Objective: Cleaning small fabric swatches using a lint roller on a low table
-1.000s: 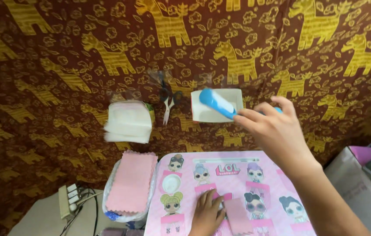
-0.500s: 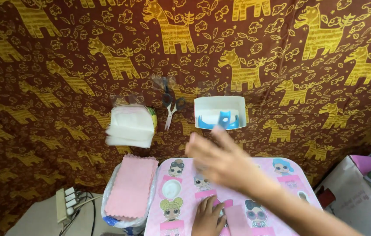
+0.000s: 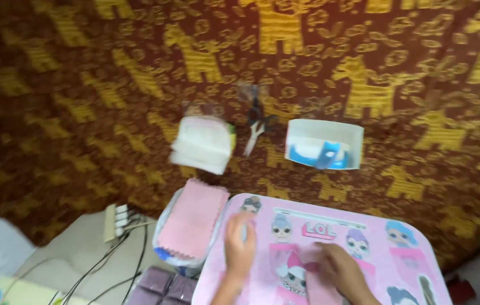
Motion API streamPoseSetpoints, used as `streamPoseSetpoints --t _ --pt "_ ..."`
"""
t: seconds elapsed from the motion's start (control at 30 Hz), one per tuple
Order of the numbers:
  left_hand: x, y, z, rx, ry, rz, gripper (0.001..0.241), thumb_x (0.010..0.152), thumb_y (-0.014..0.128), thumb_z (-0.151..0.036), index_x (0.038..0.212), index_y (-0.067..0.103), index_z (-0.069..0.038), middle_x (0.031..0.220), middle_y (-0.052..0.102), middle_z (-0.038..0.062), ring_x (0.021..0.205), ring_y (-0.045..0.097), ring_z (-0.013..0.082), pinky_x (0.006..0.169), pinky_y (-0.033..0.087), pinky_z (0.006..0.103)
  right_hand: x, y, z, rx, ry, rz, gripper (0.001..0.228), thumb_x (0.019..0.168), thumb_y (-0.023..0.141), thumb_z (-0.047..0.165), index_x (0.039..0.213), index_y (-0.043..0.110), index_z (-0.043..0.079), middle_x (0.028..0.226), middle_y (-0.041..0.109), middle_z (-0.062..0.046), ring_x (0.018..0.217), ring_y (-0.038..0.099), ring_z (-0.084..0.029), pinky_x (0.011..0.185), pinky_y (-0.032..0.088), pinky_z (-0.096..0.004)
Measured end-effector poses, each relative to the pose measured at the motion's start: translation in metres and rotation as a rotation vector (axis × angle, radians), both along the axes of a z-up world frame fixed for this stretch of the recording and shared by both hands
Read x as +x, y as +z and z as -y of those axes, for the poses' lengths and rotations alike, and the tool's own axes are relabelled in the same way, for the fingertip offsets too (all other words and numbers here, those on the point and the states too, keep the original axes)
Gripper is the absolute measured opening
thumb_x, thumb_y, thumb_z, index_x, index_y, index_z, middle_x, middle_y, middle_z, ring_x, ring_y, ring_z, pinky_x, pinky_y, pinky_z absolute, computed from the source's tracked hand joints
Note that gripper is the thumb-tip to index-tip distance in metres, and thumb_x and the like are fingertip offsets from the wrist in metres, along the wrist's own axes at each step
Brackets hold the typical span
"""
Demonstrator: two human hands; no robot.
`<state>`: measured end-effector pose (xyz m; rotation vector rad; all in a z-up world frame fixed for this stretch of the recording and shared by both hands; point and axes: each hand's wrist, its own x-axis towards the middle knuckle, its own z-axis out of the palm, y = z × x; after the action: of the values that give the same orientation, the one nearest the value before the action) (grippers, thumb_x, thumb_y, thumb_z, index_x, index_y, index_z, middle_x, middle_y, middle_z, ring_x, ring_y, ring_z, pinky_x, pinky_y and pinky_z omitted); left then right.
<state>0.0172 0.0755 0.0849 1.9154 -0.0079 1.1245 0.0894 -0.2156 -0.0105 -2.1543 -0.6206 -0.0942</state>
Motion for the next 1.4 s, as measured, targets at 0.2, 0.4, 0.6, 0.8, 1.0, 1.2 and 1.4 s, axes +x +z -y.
streamPoseSetpoints --t 0.2,0.4,0.6,0.8,1.0,1.2,1.4 --pt "0.025 0.147 -0.082 0.589 0.395 0.133 0.03 0.095 0.06 -0.002 0.124 0.065 -0.002 0.119 0.065 0.017 0.1 0.058 0.0339 0.087 0.044 0.0461 0.02 -0.025 0.024 0.267 -0.264 -0.277 0.041 0.096 0.062 0.014 0.135 0.072 0.018 0.104 0.079 -0.003 0.084 0.068 -0.014 0.081 0.049 -0.027" --pt "0.082 0.194 -0.16 1.181 0.208 -0.264 0.049 0.086 0.065 -0.023 0.135 0.065 -0.019 0.131 0.069 -0.002 0.127 0.055 0.0243 0.11 0.028 0.0572 0.019 -0.026 0.018 -0.012 -0.354 -0.264 0.042 0.091 0.065 0.034 0.133 0.074 0.035 0.068 0.057 -0.003 0.064 0.049 -0.015 0.063 0.037 -0.025" --pt "0.085 0.219 -0.154 1.158 0.151 -0.598 0.033 0.085 0.05 -0.012 0.096 0.08 -0.02 0.099 0.079 0.0 0.098 0.07 0.0278 0.104 0.033 0.0556 0.097 -0.118 0.048 0.097 -0.04 -0.572 0.063 0.091 0.071 0.011 0.15 0.059 0.031 0.131 0.075 -0.014 0.121 0.072 -0.024 0.105 0.045 -0.032" --pt "0.066 0.254 -0.137 1.094 0.188 -0.401 0.03 0.092 0.058 0.0 0.089 0.083 -0.017 0.1 0.08 -0.001 0.102 0.072 0.0215 0.117 0.027 0.0671 0.088 -0.13 0.032 0.127 -0.137 -0.41 0.047 0.095 0.065 0.015 0.141 0.068 0.027 0.112 0.08 -0.01 0.088 0.075 -0.02 0.083 0.052 -0.027" --pt "0.023 0.284 -0.101 1.278 0.52 0.111 0.01 0.089 0.077 -0.011 0.094 0.077 -0.02 0.098 0.075 -0.004 0.096 0.068 0.0194 0.108 0.042 0.0487 0.002 -0.018 -0.004 0.242 -0.368 -0.239 0.03 0.093 0.068 0.012 0.117 0.083 0.021 0.088 0.08 -0.002 0.077 0.07 -0.011 0.076 0.05 -0.022" --pt "-0.035 0.277 -0.029 1.327 0.571 0.386 0.019 0.09 0.085 -0.001 0.102 0.076 -0.012 0.1 0.076 0.006 0.093 0.069 0.0221 0.093 0.051 0.0425 -0.057 0.079 -0.03 0.521 -0.4 -0.412 0.021 0.086 0.067 0.009 0.089 0.081 -0.007 0.068 0.071 -0.02 0.062 0.068 -0.028 0.056 0.043 -0.031" --pt "-0.066 0.222 0.029 1.23 0.228 0.414 0.006 0.1 0.071 -0.01 0.095 0.075 -0.008 0.096 0.075 0.007 0.09 0.071 0.0221 0.084 0.055 0.0409 -0.021 0.029 0.007 0.682 0.449 -0.706 0.073 0.092 0.044 0.052 0.142 0.061 0.0 0.128 0.081 -0.023 0.11 0.082 -0.034 0.091 0.063 -0.041"
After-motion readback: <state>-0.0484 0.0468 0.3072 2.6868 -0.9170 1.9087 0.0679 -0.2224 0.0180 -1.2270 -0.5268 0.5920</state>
